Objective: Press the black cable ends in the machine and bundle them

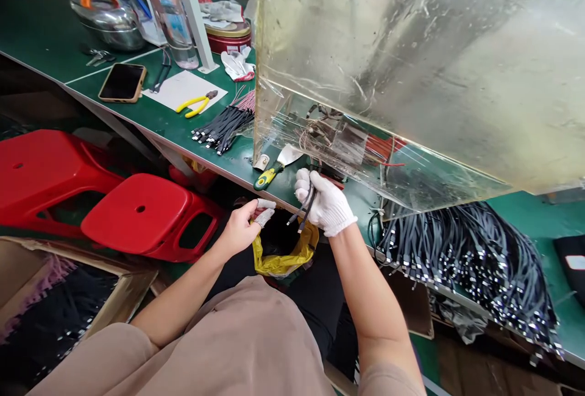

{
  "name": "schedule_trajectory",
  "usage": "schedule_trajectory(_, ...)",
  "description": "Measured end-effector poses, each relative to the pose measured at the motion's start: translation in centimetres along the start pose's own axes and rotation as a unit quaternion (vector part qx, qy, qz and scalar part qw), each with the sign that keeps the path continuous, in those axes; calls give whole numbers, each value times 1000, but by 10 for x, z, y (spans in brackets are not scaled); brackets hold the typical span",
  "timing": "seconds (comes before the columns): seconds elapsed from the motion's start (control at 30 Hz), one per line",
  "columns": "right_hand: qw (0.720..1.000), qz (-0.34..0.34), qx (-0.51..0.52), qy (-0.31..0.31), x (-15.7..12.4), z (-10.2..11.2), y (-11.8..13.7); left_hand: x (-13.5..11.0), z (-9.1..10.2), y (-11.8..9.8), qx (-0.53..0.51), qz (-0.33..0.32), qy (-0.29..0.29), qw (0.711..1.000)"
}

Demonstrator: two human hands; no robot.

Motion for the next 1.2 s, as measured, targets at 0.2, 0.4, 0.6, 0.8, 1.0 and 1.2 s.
schedule_trajectory(0.2, 998, -17, 43, -50, -3, -8, 2, -4, 0, -3, -36, 2, 9, 999)
schedule_trajectory(0.4, 996, -5, 48, -76, -3, -16, 3, -6, -7, -7, -98, 15, 33, 995)
schedule_trajectory(0.6, 997, 6, 47, -64, -1, -13, 2, 12, -27, -28, -187, 54, 115, 974)
schedule_trajectory(0.8, 998, 17, 29, -55, -1, -15, 1, 31, -48, -48, -164, 122, 165, 965)
schedule_trajectory(1.0, 999, 20, 17, -44, 4, -13, 2, 39, -47, -58, -91, 107, 165, 976)
schedule_trajectory(1.2, 1000, -7, -13, 8, -1, -6, -1, 31, -42, -55, -40, 67, 204, 976)
Point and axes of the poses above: each hand's wrist, its own x-axis towards the middle knuckle, its own z-axis out of the back of the hand, y = z × x, the point moved 4 cm from there along x, towards the middle knuckle, and after that the axes turned 12 degrees about y, right-handed, at the moved point
